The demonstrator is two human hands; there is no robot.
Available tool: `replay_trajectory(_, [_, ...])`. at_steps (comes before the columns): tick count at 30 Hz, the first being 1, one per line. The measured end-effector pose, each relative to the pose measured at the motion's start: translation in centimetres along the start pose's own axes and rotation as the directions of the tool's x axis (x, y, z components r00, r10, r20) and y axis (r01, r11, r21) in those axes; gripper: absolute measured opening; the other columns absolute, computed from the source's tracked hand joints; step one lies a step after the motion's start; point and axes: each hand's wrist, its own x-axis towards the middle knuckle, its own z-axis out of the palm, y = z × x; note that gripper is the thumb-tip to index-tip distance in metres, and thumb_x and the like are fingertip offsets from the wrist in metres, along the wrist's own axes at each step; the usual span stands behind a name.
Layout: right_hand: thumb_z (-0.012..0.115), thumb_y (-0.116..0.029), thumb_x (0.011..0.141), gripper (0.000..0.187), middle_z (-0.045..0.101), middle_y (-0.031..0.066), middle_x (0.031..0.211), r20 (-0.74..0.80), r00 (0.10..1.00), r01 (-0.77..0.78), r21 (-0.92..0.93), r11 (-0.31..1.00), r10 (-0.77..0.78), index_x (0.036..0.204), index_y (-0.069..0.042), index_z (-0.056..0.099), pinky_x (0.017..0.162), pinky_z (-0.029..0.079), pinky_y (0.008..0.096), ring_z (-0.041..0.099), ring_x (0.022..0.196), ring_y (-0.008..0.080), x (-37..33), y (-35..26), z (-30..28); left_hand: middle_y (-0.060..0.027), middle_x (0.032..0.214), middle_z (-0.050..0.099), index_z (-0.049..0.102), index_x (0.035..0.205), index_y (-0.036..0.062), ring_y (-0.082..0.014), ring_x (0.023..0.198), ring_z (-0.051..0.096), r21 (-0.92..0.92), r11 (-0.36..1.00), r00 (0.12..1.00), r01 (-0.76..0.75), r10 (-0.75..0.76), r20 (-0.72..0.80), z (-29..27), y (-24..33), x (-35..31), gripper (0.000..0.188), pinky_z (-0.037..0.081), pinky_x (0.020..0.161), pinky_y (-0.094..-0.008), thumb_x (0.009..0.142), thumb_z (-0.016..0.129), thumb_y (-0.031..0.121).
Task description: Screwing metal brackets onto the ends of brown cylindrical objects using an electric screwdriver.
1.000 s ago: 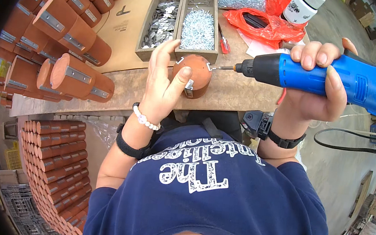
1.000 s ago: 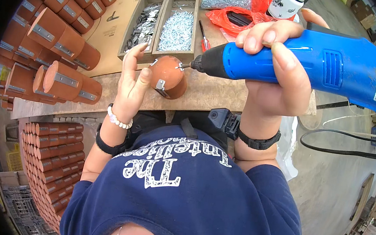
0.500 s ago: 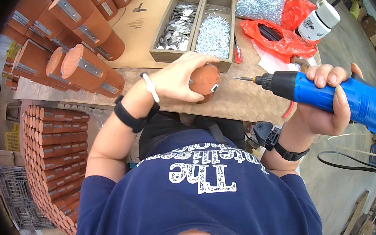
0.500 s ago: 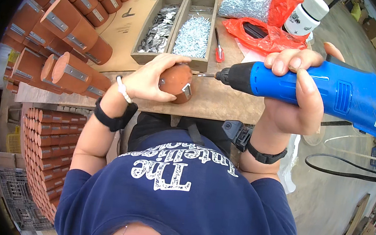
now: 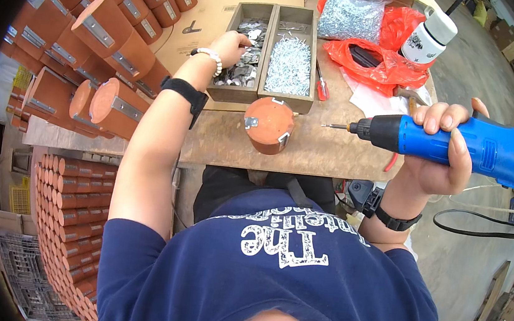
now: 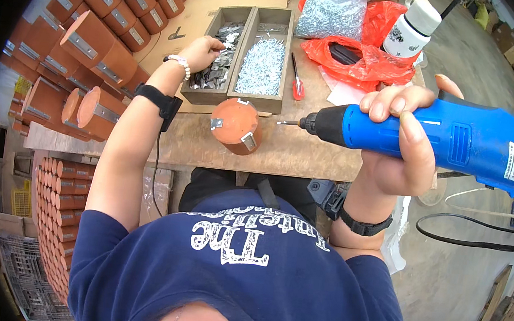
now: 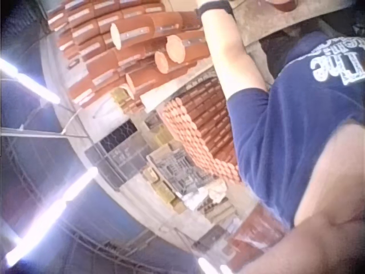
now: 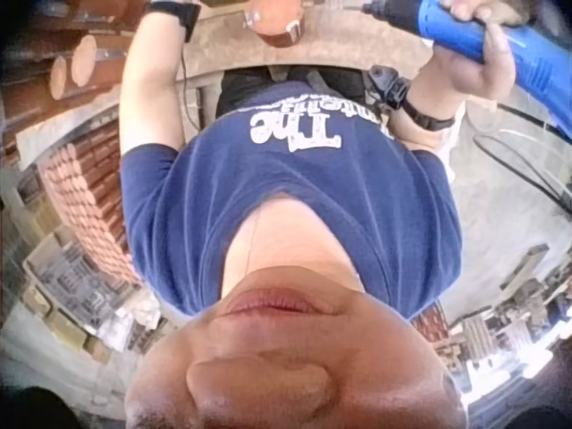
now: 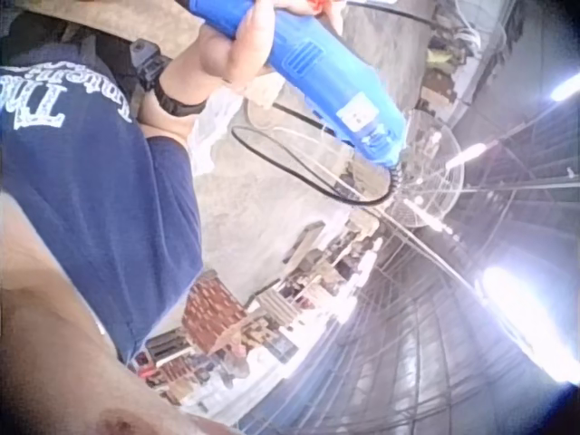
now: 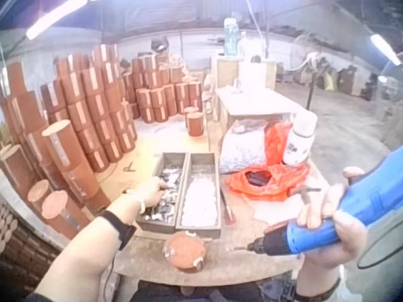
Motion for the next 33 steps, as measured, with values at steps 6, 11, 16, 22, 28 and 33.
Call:
replay_trajectory(6, [0.046,-0.010,0.071,0.049,0.048,0.0094,0.078,-0.024,1.000,-0.012,-0.120,0.993,0.009,0.116,0.002,0.031,0.066,0.038,0.0355,0.047,0.069,0.0182,-0.2,-0.6,-0.2,-0.0062,0.096,0.056,0.063,0.089,0.0149,-0.0241,0.096,0.050,0.412,0.911,0.997,-0.027,-0.008,0.082,0.2,0.7,0.5,0.018,0.040,0.081,-0.0351,0.071,0.058,0.014])
replay_trajectory(11, [0.046,-0.011,0.071,0.049,0.048,0.0091,0.079,-0.050,0.998,-0.034,-0.096,0.995,0.029,0.116,0.002,0.031,0.067,0.038,0.0350,0.047,0.069,0.0180,-0.2,-0.6,-0.4,-0.0062,0.092,0.058,0.063,0.085,0.0132,-0.0242,0.094,0.051,0.461,0.884,0.991,-0.082,0.022,0.132,-0.5,1.5,0.4,0.016,0.041,0.079,-0.0354,0.070,0.058,0.015])
replay_trajectory(16, [0.046,-0.012,0.071,0.049,0.048,0.0091,0.079,-0.029,0.999,-0.040,-0.065,0.997,0.038,0.116,0.002,0.031,0.067,0.038,0.0352,0.047,0.069,0.0179,-0.3,-0.6,-0.1,-0.0073,0.086,0.060,0.062,0.085,0.0124,-0.0272,0.082,0.055,0.475,0.874,0.994,-0.107,0.091,0.056,-0.3,1.4,-0.8,0.016,0.044,0.071,-0.0375,0.070,0.056,0.015])
replay_trajectory(22, [0.045,-0.012,0.071,0.048,0.049,0.0095,0.080,-0.015,0.999,-0.036,-0.066,0.997,0.035,0.115,0.002,0.033,0.068,0.038,0.0355,0.047,0.070,0.0181,-0.5,-0.7,-0.3,-0.0018,0.079,0.059,0.060,0.094,0.0054,-0.0125,0.070,0.054,-0.308,0.948,0.989,-0.074,0.030,-0.146,-1.0,5.3,-5.5,0.020,0.043,0.062,-0.0239,0.077,0.049,0.003])
replay_trajectory(28, [0.043,-0.012,0.072,0.046,0.050,0.0097,0.082,0.042,0.996,-0.074,0.026,0.997,0.073,0.116,0.002,0.034,0.070,0.038,0.0374,0.047,0.072,0.0186,-0.5,0.3,-0.2,-0.0015,0.081,0.056,0.058,0.099,0.0010,-0.0067,0.074,0.049,-0.553,0.791,0.963,-0.263,0.181,-0.199,-0.1,9.3,-12.3,0.022,0.041,0.068,-0.0212,0.079,0.048,0.000])
replay_trajectory(33, [0.043,-0.012,0.073,0.046,0.049,0.0097,0.082,0.099,0.991,-0.091,0.063,0.994,0.085,0.116,0.001,0.034,0.071,0.039,0.0375,0.047,0.073,0.0187,-0.6,0.6,0.2,-0.0037,0.074,0.053,0.059,0.097,0.0007,-0.0085,0.070,0.049,-0.414,0.881,0.966,-0.227,0.150,-0.210,1.7,11.4,-15.3,0.022,0.040,0.065,-0.0208,0.076,0.054,0.001])
